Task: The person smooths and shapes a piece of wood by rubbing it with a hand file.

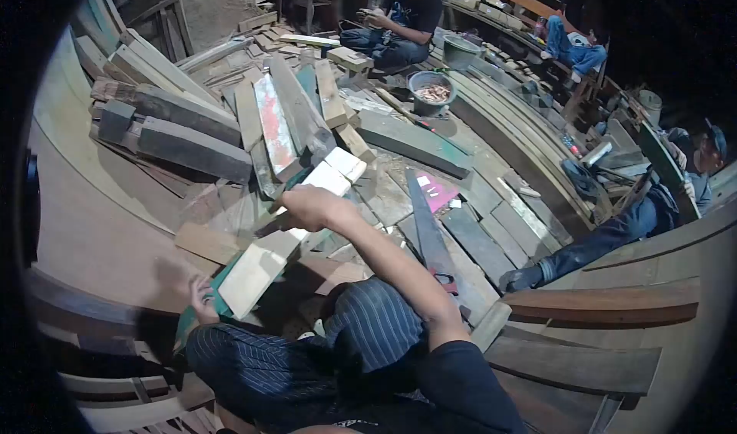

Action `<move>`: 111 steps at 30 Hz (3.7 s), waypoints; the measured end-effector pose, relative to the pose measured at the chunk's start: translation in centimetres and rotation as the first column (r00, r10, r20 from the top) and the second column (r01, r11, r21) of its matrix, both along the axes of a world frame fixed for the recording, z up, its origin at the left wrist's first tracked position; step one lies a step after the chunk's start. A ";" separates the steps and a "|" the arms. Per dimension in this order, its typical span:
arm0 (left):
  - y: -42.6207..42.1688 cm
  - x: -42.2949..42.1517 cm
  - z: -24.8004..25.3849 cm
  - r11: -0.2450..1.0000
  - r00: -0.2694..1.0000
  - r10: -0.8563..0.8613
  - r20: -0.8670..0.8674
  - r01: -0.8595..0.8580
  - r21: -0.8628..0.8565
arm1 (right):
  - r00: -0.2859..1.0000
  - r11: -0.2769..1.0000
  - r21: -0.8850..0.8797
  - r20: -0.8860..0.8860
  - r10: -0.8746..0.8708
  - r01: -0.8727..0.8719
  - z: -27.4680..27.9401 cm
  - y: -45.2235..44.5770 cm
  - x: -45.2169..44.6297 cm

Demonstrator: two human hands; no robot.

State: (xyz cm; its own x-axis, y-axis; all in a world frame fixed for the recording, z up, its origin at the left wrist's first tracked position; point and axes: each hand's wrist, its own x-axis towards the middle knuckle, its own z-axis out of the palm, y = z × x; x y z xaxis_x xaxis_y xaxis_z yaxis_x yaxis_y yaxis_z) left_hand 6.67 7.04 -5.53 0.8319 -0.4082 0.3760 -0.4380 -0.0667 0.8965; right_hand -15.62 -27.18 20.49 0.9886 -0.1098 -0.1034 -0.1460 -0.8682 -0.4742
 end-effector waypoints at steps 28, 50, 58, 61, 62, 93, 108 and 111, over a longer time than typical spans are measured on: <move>-0.3 -5.1 3.3 0.972 0.893 -0.078 -0.444 -0.032 -0.234 | 0.748 0.692 0.554 0.176 -0.640 0.462 -13.4 6.6 -9.1; -1.0 -5.5 3.7 0.990 0.980 -0.024 -0.197 -0.004 -0.141 | 0.676 0.613 0.589 0.146 -0.722 0.528 -15.0 6.2 -8.8; -0.7 -8.2 7.3 0.921 0.807 -0.066 -0.587 -0.177 -0.346 | 0.648 0.589 0.612 0.158 -0.745 0.528 -16.1 7.1 -7.5; -0.1 -7.3 5.8 0.940 0.847 -0.086 -0.525 -0.105 -0.324 | 0.665 0.577 0.623 0.118 -0.737 0.528 -14.3 7.2 -7.5; 0.0 -6.8 5.3 0.946 0.859 -0.097 -0.503 -0.077 -0.314 | 0.669 0.572 0.623 0.103 -0.736 0.534 -13.7 7.1 -7.7; -4.3 -5.4 -1.0 0.796 0.832 -0.132 0.539 -0.235 0.558 | 0.826 0.919 0.017 0.432 -0.362 0.393 -15.1 5.4 -8.0; -4.7 -6.8 -0.6 0.809 0.863 -0.104 0.495 -0.216 0.546 | 0.944 0.993 -0.063 0.322 -0.072 0.097 -17.5 4.4 -6.2; -4.4 -6.5 0.6 0.795 0.871 -0.106 0.480 -0.216 0.567 | 0.611 0.727 0.162 0.439 -0.659 0.668 -14.2 3.0 -6.2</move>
